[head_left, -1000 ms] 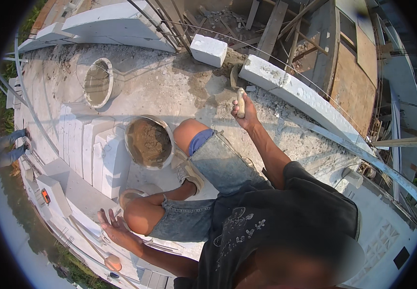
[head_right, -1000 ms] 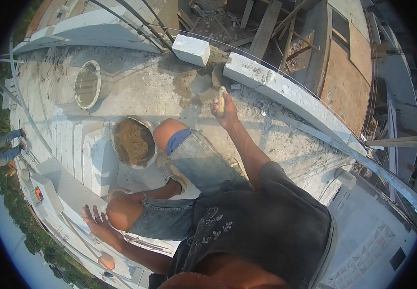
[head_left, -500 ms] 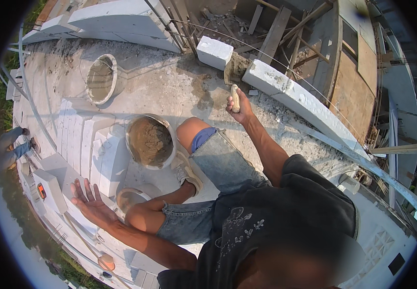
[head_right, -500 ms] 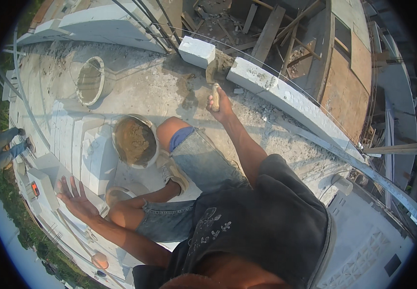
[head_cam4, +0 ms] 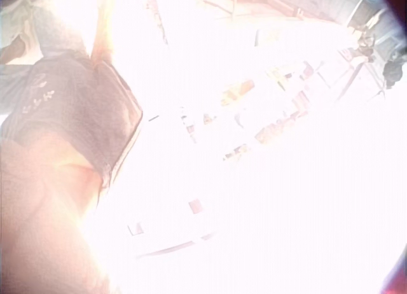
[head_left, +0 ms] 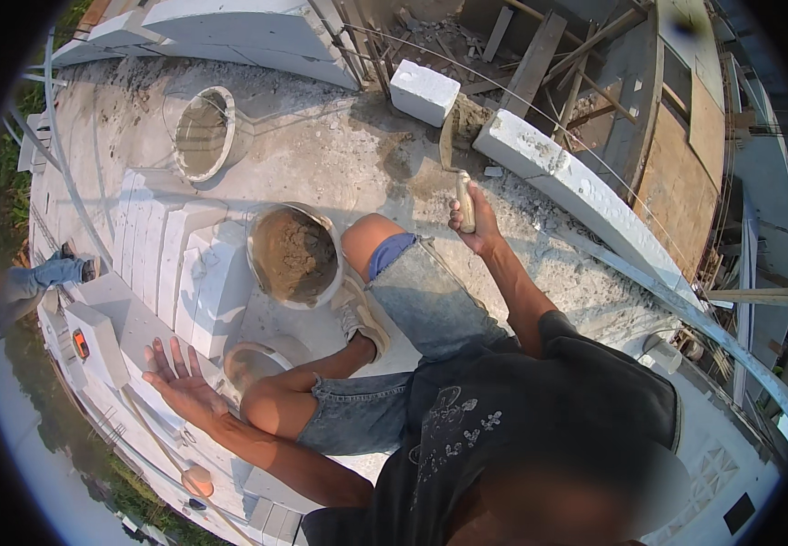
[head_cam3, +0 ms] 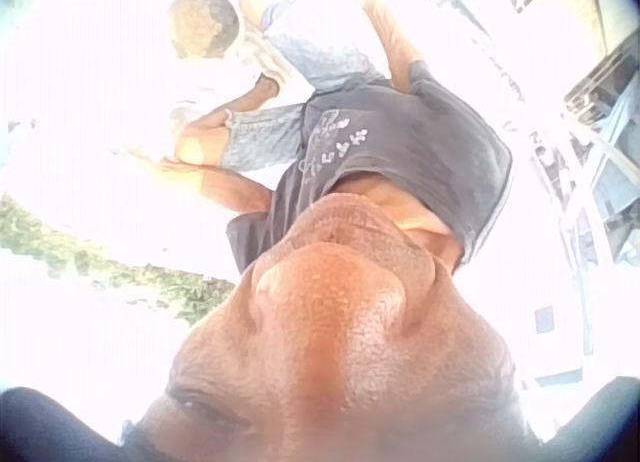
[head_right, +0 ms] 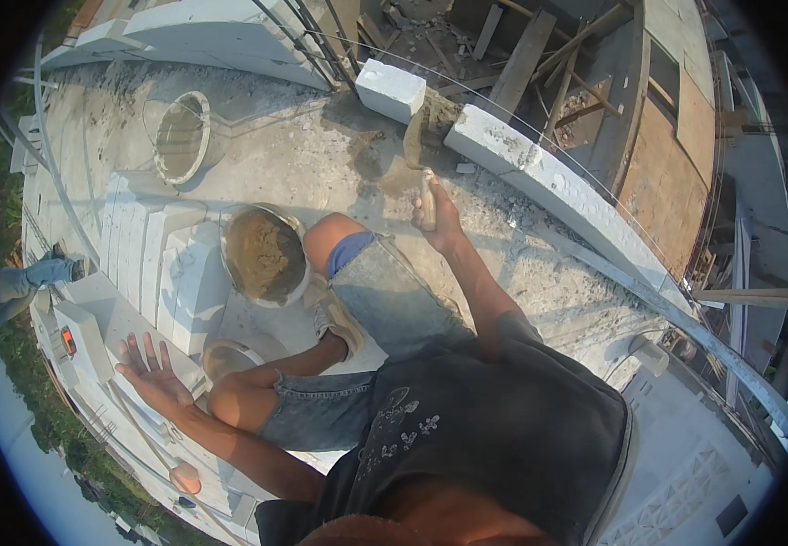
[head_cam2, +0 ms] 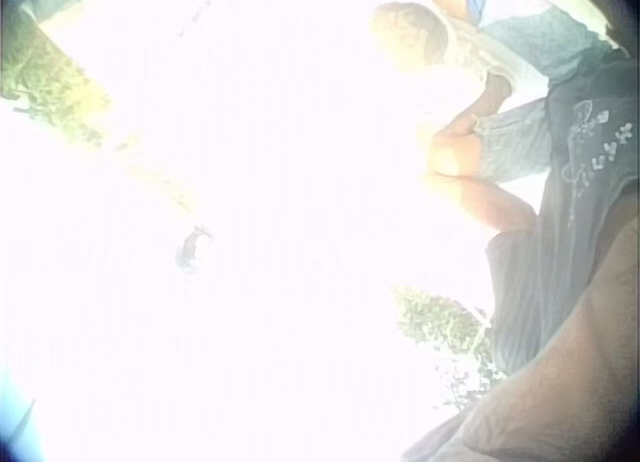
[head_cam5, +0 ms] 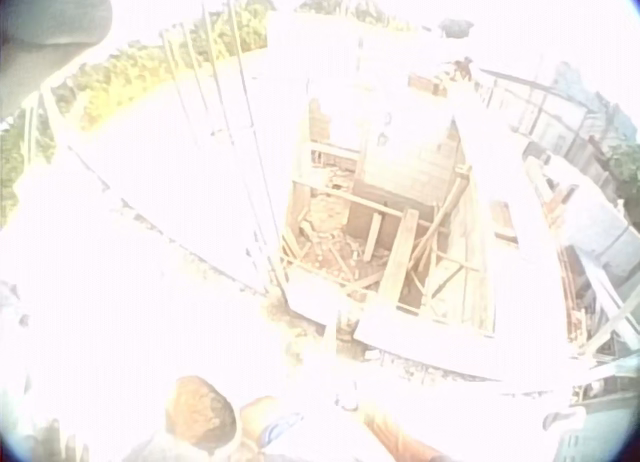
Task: Apply mortar and lay lightweight concrete blocks on a wall during house construction.
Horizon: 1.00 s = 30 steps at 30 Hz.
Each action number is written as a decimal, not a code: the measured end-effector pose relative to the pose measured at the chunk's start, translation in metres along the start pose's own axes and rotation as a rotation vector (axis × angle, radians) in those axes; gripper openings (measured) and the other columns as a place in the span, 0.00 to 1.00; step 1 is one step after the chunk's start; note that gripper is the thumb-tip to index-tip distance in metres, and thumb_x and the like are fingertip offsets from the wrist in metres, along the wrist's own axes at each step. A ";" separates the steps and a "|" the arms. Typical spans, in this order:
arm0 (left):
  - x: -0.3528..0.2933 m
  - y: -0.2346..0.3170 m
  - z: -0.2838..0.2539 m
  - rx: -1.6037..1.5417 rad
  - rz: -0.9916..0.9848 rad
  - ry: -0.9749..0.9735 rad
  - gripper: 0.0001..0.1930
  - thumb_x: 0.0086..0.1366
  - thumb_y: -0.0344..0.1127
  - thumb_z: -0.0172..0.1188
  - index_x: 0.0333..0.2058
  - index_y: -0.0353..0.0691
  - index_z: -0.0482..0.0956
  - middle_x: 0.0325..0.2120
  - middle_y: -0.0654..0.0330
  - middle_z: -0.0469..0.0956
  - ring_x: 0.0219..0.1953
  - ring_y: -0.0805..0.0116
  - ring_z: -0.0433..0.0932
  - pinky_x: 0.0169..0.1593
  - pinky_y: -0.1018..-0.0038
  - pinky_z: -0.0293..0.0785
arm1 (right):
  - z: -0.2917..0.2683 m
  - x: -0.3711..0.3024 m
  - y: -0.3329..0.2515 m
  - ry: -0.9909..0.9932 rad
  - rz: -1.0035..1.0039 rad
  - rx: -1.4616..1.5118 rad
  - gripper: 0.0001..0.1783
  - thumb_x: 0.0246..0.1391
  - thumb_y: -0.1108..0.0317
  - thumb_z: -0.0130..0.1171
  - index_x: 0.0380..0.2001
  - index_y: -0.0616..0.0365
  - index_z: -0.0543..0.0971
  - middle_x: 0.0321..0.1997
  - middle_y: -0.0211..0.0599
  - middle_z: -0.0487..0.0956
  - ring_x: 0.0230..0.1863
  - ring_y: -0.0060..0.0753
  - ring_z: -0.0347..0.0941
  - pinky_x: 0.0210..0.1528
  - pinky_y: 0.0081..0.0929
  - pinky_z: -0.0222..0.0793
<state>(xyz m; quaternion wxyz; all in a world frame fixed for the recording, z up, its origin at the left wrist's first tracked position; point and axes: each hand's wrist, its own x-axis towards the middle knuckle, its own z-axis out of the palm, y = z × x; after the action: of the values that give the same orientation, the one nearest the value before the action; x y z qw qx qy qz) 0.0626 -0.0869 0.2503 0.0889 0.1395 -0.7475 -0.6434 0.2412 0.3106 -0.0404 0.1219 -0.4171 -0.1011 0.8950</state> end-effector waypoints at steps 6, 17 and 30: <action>-0.001 0.000 -0.007 -0.003 0.006 0.008 0.40 0.69 0.65 0.44 0.65 0.35 0.56 0.62 0.53 0.63 0.63 0.57 0.64 0.64 0.58 0.60 | -0.032 -0.024 0.004 0.374 -0.627 -1.936 0.31 0.54 0.58 0.60 0.61 0.47 0.65 0.31 0.48 0.78 0.28 0.50 0.78 0.29 0.43 0.74; -0.002 0.002 -0.008 0.004 0.005 -0.007 0.40 0.69 0.63 0.43 0.66 0.34 0.55 0.62 0.52 0.62 0.64 0.55 0.63 0.65 0.57 0.59 | -0.072 -0.033 -0.012 0.644 -0.540 -2.020 0.30 0.52 0.67 0.58 0.59 0.43 0.64 0.44 0.50 0.74 0.37 0.56 0.78 0.36 0.49 0.76; 0.004 0.005 -0.024 -0.058 0.002 0.045 0.38 0.71 0.60 0.45 0.64 0.31 0.57 0.61 0.47 0.63 0.63 0.51 0.64 0.64 0.56 0.62 | 0.003 -0.055 -0.005 -0.090 -0.459 -2.053 0.25 0.54 0.62 0.64 0.55 0.49 0.71 0.45 0.54 0.80 0.48 0.58 0.77 0.48 0.44 0.73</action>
<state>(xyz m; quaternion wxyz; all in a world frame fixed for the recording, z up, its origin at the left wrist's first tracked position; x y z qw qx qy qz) 0.0657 -0.1097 0.2585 0.1105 0.1504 -0.7266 -0.6612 0.2740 0.2985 0.0021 -0.1271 -0.2574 -0.8917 0.3501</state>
